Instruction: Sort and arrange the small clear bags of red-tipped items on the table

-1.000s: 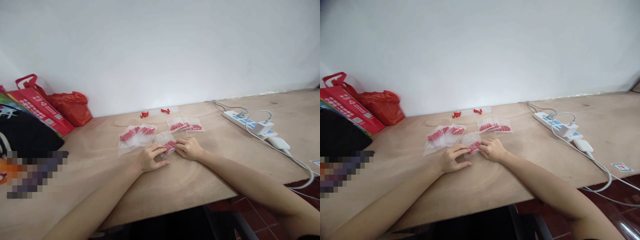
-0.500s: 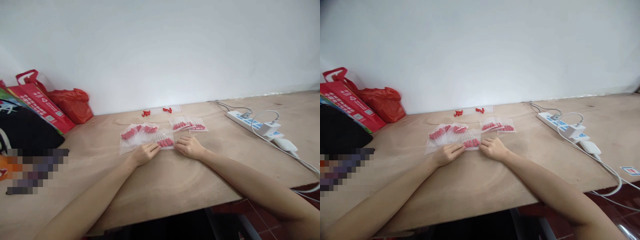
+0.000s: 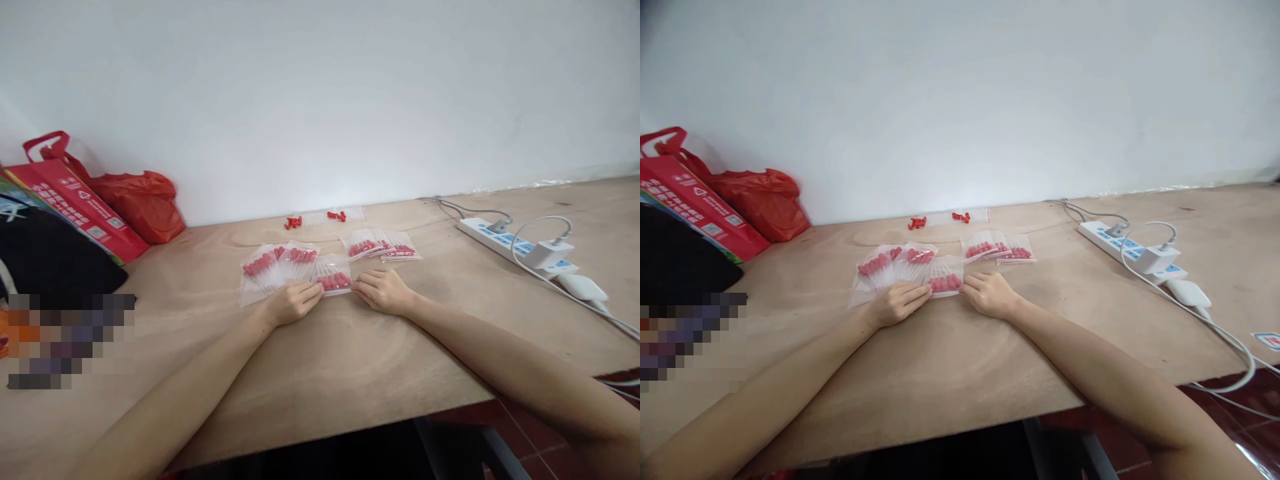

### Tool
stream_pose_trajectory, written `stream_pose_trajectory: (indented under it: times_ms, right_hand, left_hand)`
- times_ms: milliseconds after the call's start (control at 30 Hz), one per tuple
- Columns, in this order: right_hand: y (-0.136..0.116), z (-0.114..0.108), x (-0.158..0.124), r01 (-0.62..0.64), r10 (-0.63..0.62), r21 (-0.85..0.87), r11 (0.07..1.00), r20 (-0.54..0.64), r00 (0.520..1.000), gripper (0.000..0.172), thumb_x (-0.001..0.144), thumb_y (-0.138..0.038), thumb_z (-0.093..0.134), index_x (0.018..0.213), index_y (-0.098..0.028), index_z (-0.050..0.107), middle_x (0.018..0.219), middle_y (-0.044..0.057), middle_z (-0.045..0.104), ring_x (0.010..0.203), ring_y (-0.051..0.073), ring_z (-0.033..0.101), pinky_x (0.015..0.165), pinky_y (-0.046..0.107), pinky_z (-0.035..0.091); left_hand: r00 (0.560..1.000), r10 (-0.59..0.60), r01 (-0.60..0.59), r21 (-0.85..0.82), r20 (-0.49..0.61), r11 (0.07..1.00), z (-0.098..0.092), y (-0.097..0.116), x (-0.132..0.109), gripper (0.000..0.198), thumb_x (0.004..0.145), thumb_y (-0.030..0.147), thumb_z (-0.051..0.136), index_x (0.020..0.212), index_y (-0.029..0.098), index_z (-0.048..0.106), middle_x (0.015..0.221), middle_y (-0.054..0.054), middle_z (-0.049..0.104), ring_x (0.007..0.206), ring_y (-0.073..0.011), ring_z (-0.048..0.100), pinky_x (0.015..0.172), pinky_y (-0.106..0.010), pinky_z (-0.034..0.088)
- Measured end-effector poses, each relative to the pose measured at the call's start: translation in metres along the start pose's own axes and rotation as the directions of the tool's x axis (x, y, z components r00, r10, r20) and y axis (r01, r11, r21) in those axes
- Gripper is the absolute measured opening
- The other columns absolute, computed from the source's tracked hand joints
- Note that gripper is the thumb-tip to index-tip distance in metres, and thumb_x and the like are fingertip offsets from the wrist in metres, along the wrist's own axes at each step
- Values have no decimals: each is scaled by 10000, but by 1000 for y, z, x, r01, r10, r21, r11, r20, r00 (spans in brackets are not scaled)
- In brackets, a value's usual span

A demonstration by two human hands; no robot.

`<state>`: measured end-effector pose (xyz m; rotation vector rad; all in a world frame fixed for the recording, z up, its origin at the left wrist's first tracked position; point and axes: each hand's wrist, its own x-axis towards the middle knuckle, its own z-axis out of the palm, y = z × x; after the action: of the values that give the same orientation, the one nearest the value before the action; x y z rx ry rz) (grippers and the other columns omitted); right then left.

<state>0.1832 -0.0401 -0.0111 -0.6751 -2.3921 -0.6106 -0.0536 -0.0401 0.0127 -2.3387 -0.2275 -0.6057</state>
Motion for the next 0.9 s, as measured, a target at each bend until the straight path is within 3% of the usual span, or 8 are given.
stream_pose_trajectory:
  times_ms: [200,467,667,900]
  right_hand:
    - [2,1,0,34,-34,-53,998,-9,999,274,841,-161,346,643,-154,534,591,5,512,540,86,410,516,252,218]
    - [0,2,2,-60,61,56,997,-18,998,226,846,-226,374,701,-159,533,644,9,544,606,88,461,543,231,265]
    - [-1,1,3,-69,70,75,995,-7,998,223,843,-248,376,717,-161,538,653,12,547,620,96,470,548,234,286]
    - [-1,2,2,-41,41,61,997,5,999,207,843,-222,375,757,-177,558,709,17,571,675,106,472,563,233,293]
  left_hand:
    - [999,-30,28,-63,-39,998,3,1,-2,167,813,73,380,832,103,543,755,-47,624,651,-118,581,572,-238,496]
    - [956,-289,278,-161,-46,947,17,15,17,65,755,165,519,801,158,565,792,-14,616,730,-120,560,654,-257,469]
    - [958,-282,270,-164,-58,949,28,20,30,68,757,164,507,769,153,573,762,-9,615,703,-119,549,643,-263,445]
    - [972,-225,213,-144,-69,966,25,18,31,80,764,172,496,777,147,570,759,-14,618,706,-118,547,645,-256,444]
